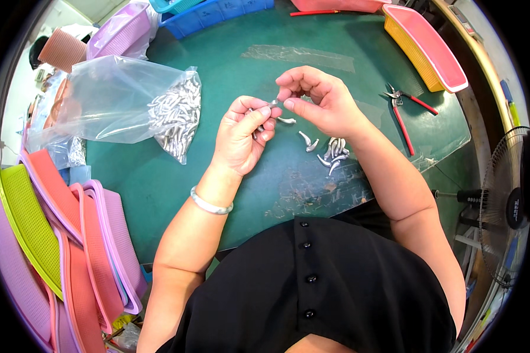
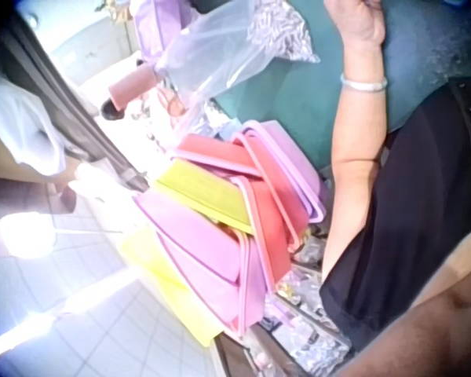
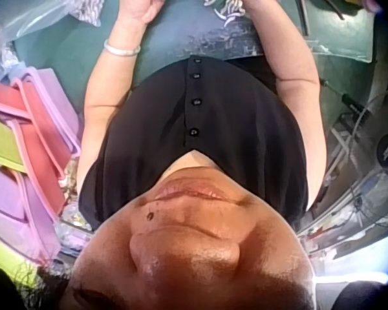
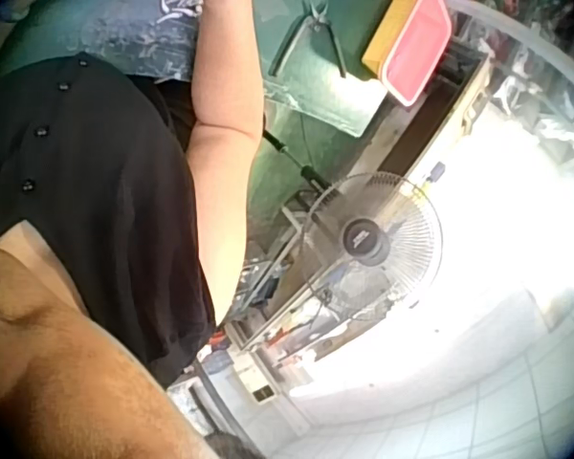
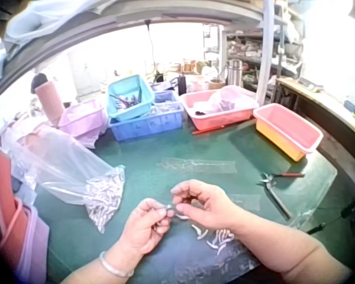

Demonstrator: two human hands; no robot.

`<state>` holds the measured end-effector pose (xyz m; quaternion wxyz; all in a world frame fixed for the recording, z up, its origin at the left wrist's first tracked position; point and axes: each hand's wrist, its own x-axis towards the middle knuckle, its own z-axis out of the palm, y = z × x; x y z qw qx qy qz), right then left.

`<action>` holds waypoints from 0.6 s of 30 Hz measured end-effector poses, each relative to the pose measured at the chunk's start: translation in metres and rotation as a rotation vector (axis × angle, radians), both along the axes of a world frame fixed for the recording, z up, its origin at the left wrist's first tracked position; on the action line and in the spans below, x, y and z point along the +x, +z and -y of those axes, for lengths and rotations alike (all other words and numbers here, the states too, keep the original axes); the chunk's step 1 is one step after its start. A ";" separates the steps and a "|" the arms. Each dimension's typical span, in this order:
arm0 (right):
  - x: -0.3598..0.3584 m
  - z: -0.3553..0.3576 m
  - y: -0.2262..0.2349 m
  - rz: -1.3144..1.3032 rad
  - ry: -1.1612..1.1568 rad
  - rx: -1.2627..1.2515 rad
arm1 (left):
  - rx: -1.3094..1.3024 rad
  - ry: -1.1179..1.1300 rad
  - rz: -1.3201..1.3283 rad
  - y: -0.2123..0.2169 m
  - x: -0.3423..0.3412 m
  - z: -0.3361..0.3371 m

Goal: The person sits at a green workbench and repeatedly picks up small silver metal pieces from a plastic bag and the table. They manipulate the pieces by hand, bending or shaping them, and place the finished items into a blue plastic bin. A pair of pliers is visible on the table but is not used.

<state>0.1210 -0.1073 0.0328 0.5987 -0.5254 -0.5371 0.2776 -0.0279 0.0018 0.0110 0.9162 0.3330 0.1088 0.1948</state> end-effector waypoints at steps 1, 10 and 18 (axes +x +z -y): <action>0.000 0.000 0.000 0.001 -0.001 0.005 | 0.004 0.010 -0.007 0.000 0.000 0.000; -0.003 -0.002 -0.002 0.032 -0.042 0.029 | -0.008 0.026 -0.090 0.000 0.001 0.001; -0.003 -0.002 -0.004 0.019 -0.061 0.017 | 0.017 0.023 -0.111 0.000 0.002 0.002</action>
